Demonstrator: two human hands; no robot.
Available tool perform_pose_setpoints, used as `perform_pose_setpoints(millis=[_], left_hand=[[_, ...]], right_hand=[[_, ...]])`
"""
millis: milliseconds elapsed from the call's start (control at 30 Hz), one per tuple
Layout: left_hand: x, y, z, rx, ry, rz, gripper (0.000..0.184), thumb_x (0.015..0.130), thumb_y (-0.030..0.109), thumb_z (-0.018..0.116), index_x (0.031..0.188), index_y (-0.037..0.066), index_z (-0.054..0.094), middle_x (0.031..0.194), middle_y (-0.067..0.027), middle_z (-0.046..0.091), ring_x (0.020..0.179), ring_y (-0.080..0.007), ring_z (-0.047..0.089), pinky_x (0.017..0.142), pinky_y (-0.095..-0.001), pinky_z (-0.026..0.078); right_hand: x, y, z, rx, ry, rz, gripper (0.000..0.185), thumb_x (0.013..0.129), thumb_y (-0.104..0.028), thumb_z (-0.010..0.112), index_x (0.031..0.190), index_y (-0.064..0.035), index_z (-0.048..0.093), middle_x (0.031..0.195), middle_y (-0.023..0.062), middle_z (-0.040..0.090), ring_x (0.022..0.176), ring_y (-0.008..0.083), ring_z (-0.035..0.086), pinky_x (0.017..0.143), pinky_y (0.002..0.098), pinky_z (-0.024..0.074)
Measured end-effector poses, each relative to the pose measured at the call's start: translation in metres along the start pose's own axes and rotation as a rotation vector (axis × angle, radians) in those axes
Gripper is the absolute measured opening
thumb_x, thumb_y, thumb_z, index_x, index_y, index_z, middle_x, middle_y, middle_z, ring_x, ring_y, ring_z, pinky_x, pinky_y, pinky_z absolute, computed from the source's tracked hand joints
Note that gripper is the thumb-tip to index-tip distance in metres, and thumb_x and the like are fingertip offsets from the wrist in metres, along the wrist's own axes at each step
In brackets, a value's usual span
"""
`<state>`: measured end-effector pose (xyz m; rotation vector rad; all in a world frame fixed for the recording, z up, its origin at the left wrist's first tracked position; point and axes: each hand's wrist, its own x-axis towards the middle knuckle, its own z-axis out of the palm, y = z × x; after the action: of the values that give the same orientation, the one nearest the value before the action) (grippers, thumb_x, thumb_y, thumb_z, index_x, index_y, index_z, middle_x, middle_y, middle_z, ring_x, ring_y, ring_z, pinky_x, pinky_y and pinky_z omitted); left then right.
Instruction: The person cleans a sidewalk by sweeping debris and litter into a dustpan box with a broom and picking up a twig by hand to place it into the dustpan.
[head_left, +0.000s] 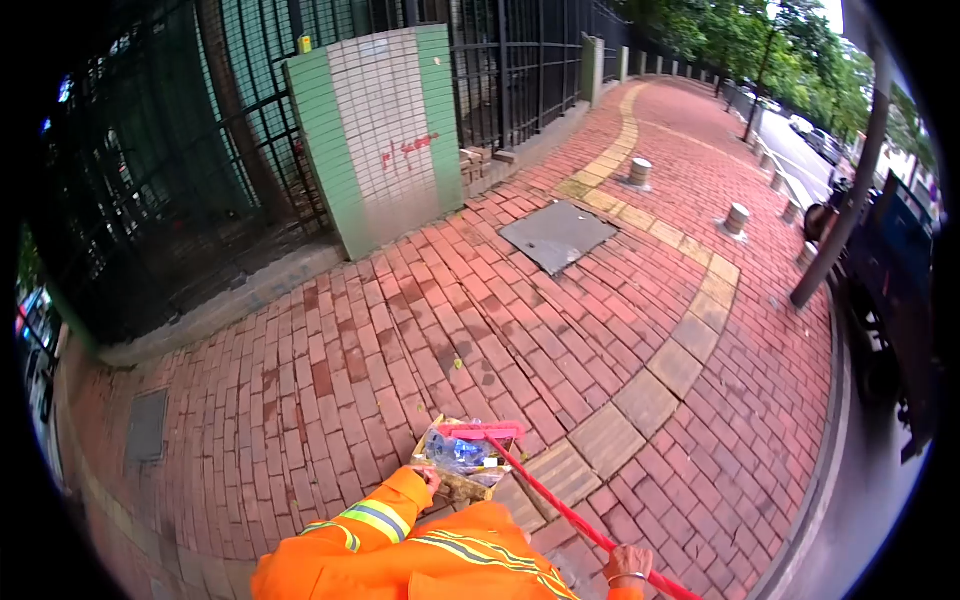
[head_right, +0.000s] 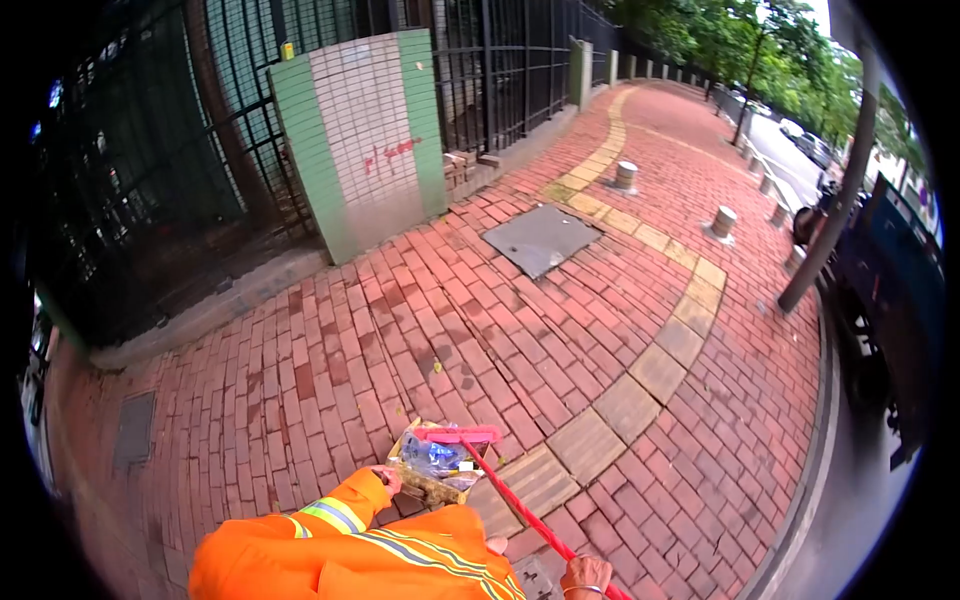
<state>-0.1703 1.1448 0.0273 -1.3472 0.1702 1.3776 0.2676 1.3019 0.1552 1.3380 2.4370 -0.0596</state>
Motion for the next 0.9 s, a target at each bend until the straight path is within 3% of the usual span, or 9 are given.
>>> perform_pose_setpoints(millis=[67,300,400,500,533,600,767,833,900], left_hand=[[0.027,-0.017,0.017,0.02,-0.056,0.172,0.014,0.068,0.002,0.052,0.065,0.001,0.039,0.06,-0.0076,0.039,0.051,-0.014,0.041,0.041,-0.0207,0.042],[0.114,-0.04,0.117,-0.014,0.054,0.081,0.016,0.067,0.004,0.055,0.063,0.002,0.04,0.057,-0.0067,0.04,0.049,-0.0153,0.044,0.04,-0.0208,0.042],[0.195,-0.004,0.132,0.072,-0.213,0.167,0.018,0.066,0.005,0.056,0.059,0.003,0.04,0.057,-0.0061,0.041,0.049,-0.0154,0.045,0.04,-0.0212,0.043],[0.228,0.0,0.158,0.011,-0.148,0.07,0.018,0.064,0.003,0.057,0.055,0.004,0.041,0.055,-0.0055,0.041,0.049,-0.014,0.044,0.042,-0.0216,0.045],[0.216,-0.032,0.18,-0.027,-0.152,-0.188,0.018,0.063,0.001,0.058,0.056,0.004,0.041,0.055,-0.0052,0.04,0.05,-0.0134,0.044,0.043,-0.0209,0.045],[0.252,-0.014,0.184,-0.069,-0.195,-0.066,0.019,0.062,0.002,0.058,0.057,0.004,0.04,0.055,-0.0055,0.04,0.05,-0.0133,0.044,0.044,-0.0207,0.045],[0.235,-0.069,0.229,-0.318,-0.31,-0.302,0.02,0.064,0.005,0.056,0.067,-0.001,0.036,0.06,-0.0067,0.04,0.052,-0.0134,0.043,0.047,-0.0212,0.045],[0.257,-0.056,0.227,0.039,-0.415,-0.094,0.019,0.066,0.005,0.054,0.066,0.0,0.036,0.059,-0.0064,0.039,0.052,-0.0133,0.043,0.048,-0.0218,0.045],[0.242,-0.087,0.246,-0.375,-0.499,-0.271,0.017,0.069,0.003,0.051,0.062,0.003,0.036,0.058,-0.0054,0.039,0.053,-0.0127,0.043,0.051,-0.0226,0.046]], right_hand=[[0.042,0.028,-0.027,0.032,-0.008,-0.073,0.013,0.06,-0.015,0.053,0.067,-0.0083,0.061,0.067,0.011,0.06,0.067,0.0258,0.059,0.06,0.034,0.0411],[0.184,0.103,-0.06,-0.07,0.061,-0.172,0.011,0.065,-0.017,0.053,0.066,-0.0137,0.064,0.07,0.0053,0.061,0.07,0.0215,0.06,0.058,0.0323,0.0425],[0.247,0.125,-0.073,-0.113,-0.024,-0.198,0.013,0.065,-0.017,0.054,0.072,-0.0148,0.064,0.072,0.0046,0.061,0.072,0.0215,0.06,0.058,0.0326,0.0441],[0.291,0.139,-0.082,-0.112,-0.002,-0.196,0.012,0.065,-0.017,0.054,0.071,-0.0138,0.064,0.071,0.0056,0.061,0.071,0.0218,0.06,0.06,0.0332,0.0438],[0.307,0.142,-0.086,-0.12,-0.024,-0.185,0.011,0.065,-0.017,0.054,0.07,-0.0132,0.063,0.071,0.0061,0.061,0.07,0.0219,0.06,0.06,0.0333,0.0435],[0.338,0.155,-0.096,-0.121,-0.035,-0.17,0.01,0.066,-0.016,0.053,0.068,-0.0122,0.062,0.071,0.0069,0.061,0.07,0.0223,0.06,0.061,0.0336,0.0428],[0.402,0.173,-0.098,-0.066,-0.005,-0.127,0.01,0.066,-0.017,0.052,0.069,-0.0108,0.06,0.071,0.0077,0.061,0.07,0.0232,0.059,0.061,0.0338,0.0415],[0.434,0.181,-0.096,-0.066,-0.02,-0.118,0.01,0.066,-0.017,0.052,0.07,-0.011,0.06,0.072,0.0091,0.061,0.072,0.0239,0.059,0.062,0.0351,0.0413],[0.467,0.182,-0.096,-0.061,0.018,-0.126,0.011,0.066,-0.017,0.052,0.07,-0.0109,0.06,0.072,0.0099,0.061,0.072,0.0242,0.059,0.063,0.0355,0.0411]])
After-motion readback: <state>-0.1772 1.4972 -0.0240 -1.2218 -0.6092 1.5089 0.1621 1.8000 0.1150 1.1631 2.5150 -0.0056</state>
